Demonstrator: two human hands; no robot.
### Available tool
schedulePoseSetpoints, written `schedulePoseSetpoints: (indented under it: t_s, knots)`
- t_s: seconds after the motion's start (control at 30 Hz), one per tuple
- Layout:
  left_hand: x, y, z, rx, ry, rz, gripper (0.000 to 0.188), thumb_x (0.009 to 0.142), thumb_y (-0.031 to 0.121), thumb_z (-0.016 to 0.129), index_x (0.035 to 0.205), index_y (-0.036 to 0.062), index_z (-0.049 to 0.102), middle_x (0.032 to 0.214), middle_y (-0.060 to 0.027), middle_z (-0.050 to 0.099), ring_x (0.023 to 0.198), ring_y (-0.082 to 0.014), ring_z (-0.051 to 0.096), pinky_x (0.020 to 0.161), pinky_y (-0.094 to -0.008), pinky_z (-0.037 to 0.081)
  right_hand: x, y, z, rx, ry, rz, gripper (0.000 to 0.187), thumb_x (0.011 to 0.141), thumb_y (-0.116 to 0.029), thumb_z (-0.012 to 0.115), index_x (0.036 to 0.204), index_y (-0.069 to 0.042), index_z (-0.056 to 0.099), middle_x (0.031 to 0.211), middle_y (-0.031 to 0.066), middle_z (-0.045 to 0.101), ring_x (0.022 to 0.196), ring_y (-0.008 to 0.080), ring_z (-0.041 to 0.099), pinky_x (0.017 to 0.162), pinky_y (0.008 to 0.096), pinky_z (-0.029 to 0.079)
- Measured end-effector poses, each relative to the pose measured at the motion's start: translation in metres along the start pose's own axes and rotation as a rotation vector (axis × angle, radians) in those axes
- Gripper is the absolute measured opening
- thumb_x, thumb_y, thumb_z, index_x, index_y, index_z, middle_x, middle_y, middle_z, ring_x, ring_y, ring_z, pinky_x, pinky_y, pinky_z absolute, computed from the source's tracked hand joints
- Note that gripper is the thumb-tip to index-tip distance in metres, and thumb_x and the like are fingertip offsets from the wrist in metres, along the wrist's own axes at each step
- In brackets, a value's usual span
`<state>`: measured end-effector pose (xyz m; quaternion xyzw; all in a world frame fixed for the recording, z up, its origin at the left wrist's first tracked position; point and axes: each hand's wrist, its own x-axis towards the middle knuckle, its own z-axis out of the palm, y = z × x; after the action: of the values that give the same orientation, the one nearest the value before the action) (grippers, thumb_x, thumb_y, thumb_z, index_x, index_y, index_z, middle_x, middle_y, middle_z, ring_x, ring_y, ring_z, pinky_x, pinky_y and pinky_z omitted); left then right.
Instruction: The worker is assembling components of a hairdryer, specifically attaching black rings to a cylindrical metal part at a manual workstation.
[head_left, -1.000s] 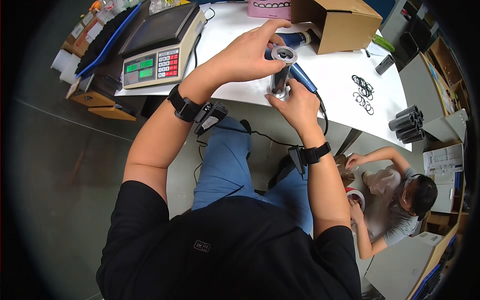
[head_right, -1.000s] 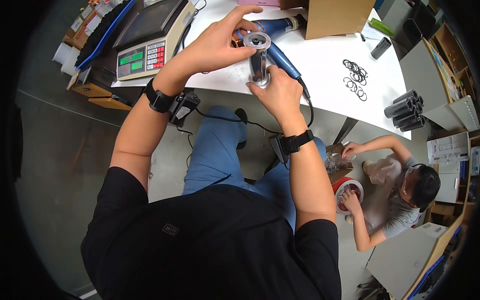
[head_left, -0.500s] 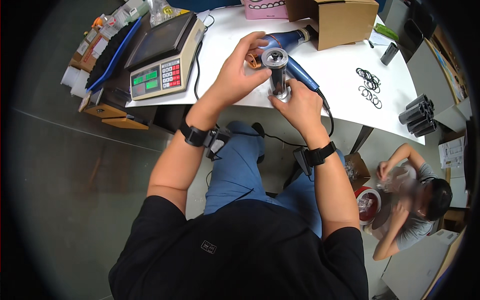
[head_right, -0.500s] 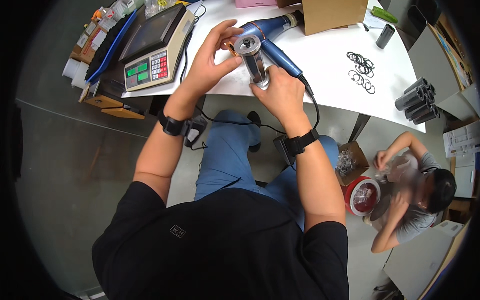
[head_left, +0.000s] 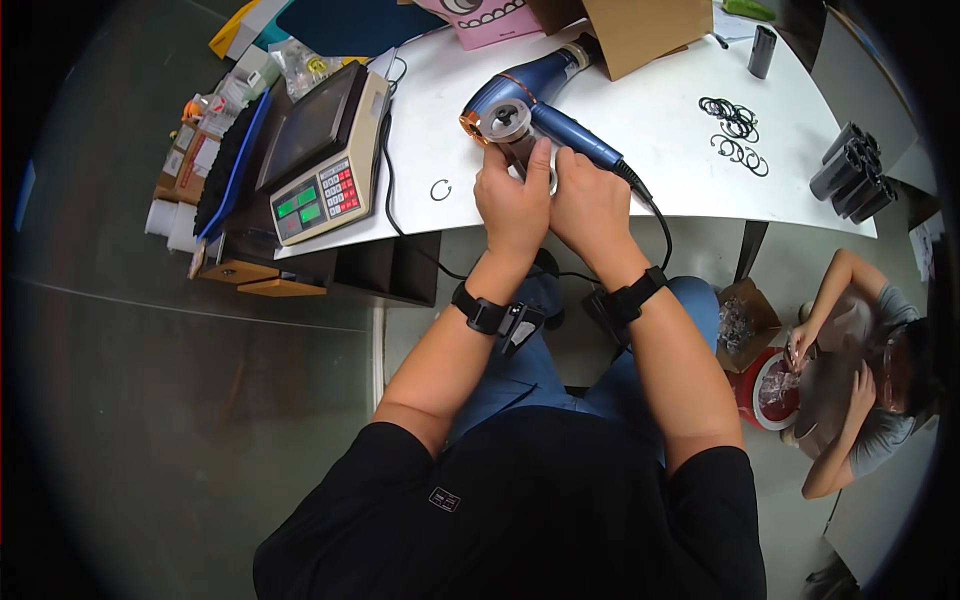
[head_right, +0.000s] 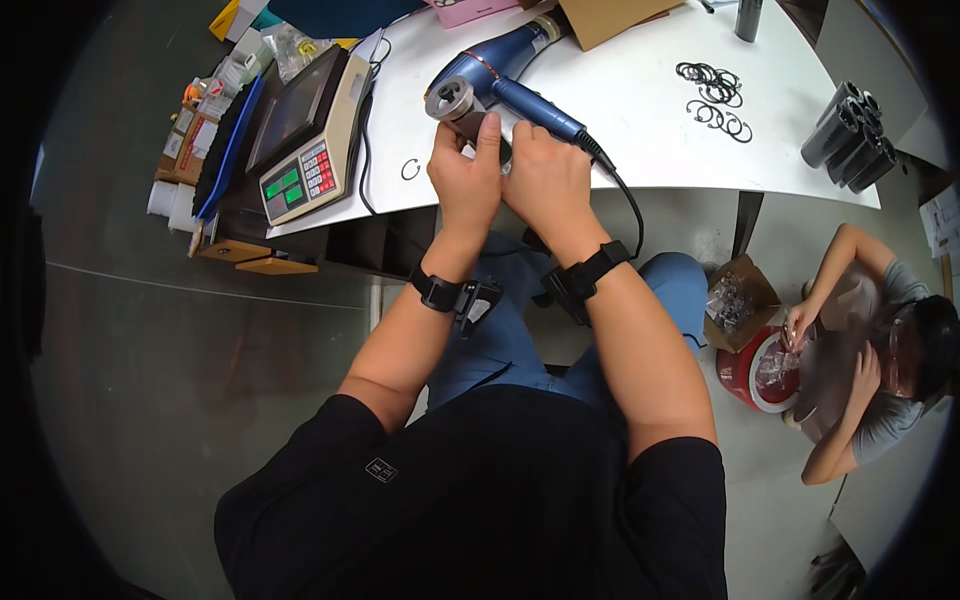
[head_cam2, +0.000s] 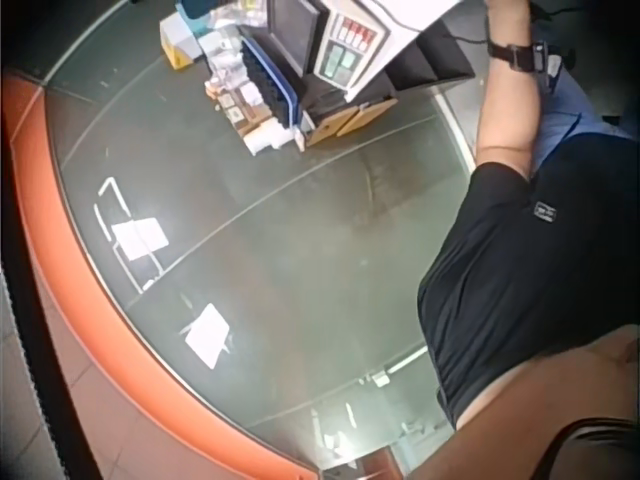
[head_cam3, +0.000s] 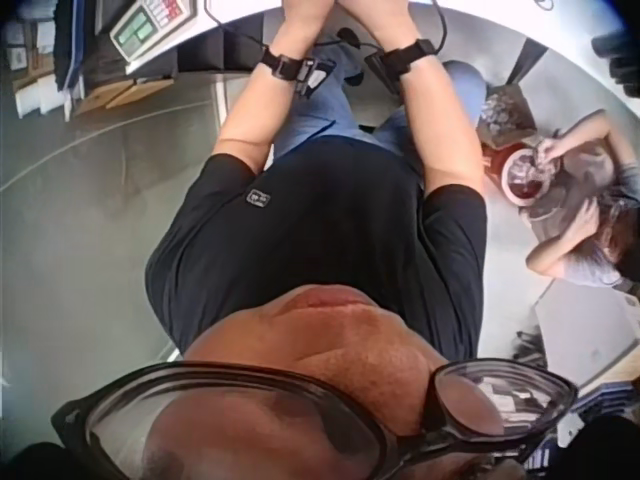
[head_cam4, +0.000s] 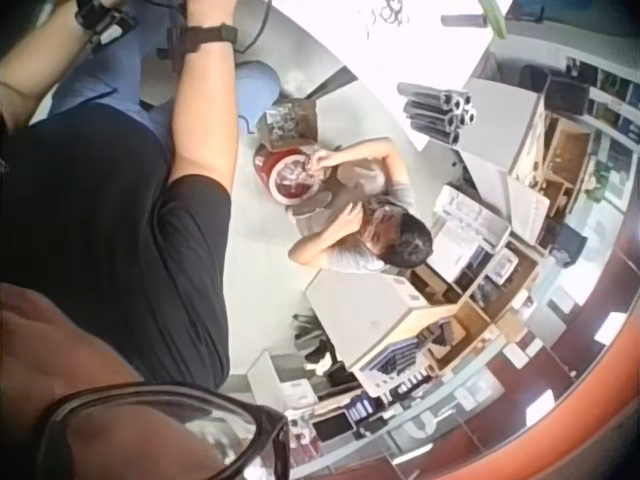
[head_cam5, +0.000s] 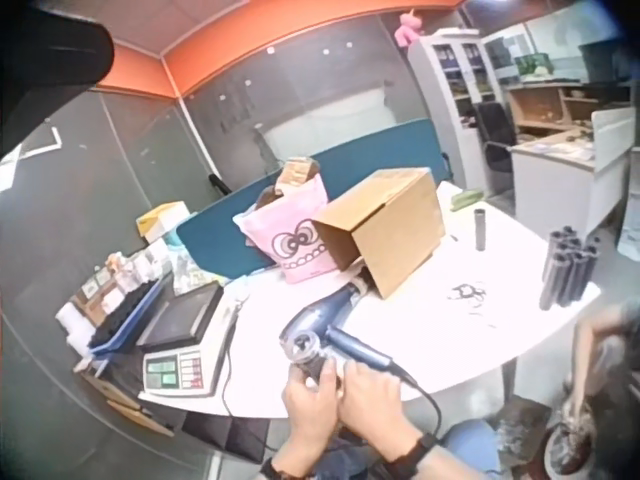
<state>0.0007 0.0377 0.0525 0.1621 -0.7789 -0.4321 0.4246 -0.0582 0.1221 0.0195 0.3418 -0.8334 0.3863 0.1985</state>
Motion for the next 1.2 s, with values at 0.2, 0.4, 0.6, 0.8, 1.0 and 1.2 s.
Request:
schedulePoseSetpoints:
  t_s: [0.2, 0.4, 0.6, 0.8, 1.0, 1.2]
  knots:
    - [0.002, -0.016, 0.005, 0.05, 0.066, 0.069, 0.04, 0.089, 0.027, 0.079, 0.108, -0.0045, 0.063, 0.093, -0.0148, 0.074, 0.085, -0.0269, 0.071, 0.077, -0.0401, 0.055, -0.002, 0.004, 0.004, 0.003, 0.004, -0.035, 0.015, 0.089, -0.018, 0.065, 0.089, -0.006, 0.057, 0.079, 0.0148, 0.068, 0.063, 0.0376, 0.068, 0.054, 0.0455, 0.055]
    - [-0.002, -0.021, 0.003, -0.046, -0.019, -0.053, 0.049, 0.089, 0.024, 0.078, 0.124, -0.004, 0.059, 0.109, -0.0147, 0.071, 0.099, -0.0257, 0.068, 0.088, -0.039, 0.053, -0.002, 0.004, 0.002, 0.029, 0.023, -0.033, 0.015, 0.088, -0.018, 0.066, 0.088, -0.006, 0.057, 0.079, 0.0141, 0.067, 0.063, 0.0371, 0.068, 0.053, 0.0453, 0.054]
    - [-0.021, -0.033, -0.014, -0.006, -0.09, 0.07, 0.065, 0.088, 0.015, 0.074, 0.144, -0.0032, 0.046, 0.129, -0.0188, 0.063, 0.118, -0.0272, 0.062, 0.103, -0.0379, 0.047, -0.004, 0.007, -0.004, 0.073, -0.034, -0.047, 0.023, 0.082, -0.027, 0.074, 0.089, -0.007, 0.065, 0.079, 0.0121, 0.068, 0.067, 0.0348, 0.07, 0.059, 0.0439, 0.056]
    - [-0.014, -0.046, -0.03, -0.033, -0.133, 0.076, 0.058, 0.087, 0.004, 0.064, 0.142, -0.0031, 0.05, 0.131, -0.019, 0.064, 0.119, -0.029, 0.063, 0.102, -0.039, 0.049, 0.003, 0.008, -0.015, 0.122, -0.153, -0.019, 0.036, 0.076, -0.036, 0.079, 0.104, -0.012, 0.076, 0.083, 0.0105, 0.07, 0.073, 0.0341, 0.07, 0.066, 0.0448, 0.056]
    - [-0.008, -0.047, -0.034, 0.062, -0.215, 0.022, 0.049, 0.087, 0.0, 0.058, 0.136, -0.0007, 0.058, 0.129, -0.0187, 0.064, 0.117, -0.0308, 0.064, 0.099, -0.0388, 0.05, 0.015, 0.007, -0.026, 0.091, -0.342, 0.08, 0.047, 0.077, -0.036, 0.078, 0.12, -0.018, 0.077, 0.083, 0.0091, 0.073, 0.076, 0.0307, 0.071, 0.071, 0.0418, 0.056]
    - [-0.012, -0.039, -0.044, 0.028, -0.121, 0.035, 0.048, 0.088, -0.003, 0.057, 0.136, -0.0017, 0.06, 0.124, -0.0161, 0.067, 0.113, -0.0218, 0.065, 0.098, -0.0326, 0.05, 0.027, 0.009, -0.032, 0.096, -0.545, 0.165, 0.046, 0.08, -0.034, 0.076, 0.122, -0.016, 0.076, 0.079, 0.0083, 0.073, 0.075, 0.0262, 0.071, 0.071, 0.0376, 0.055]
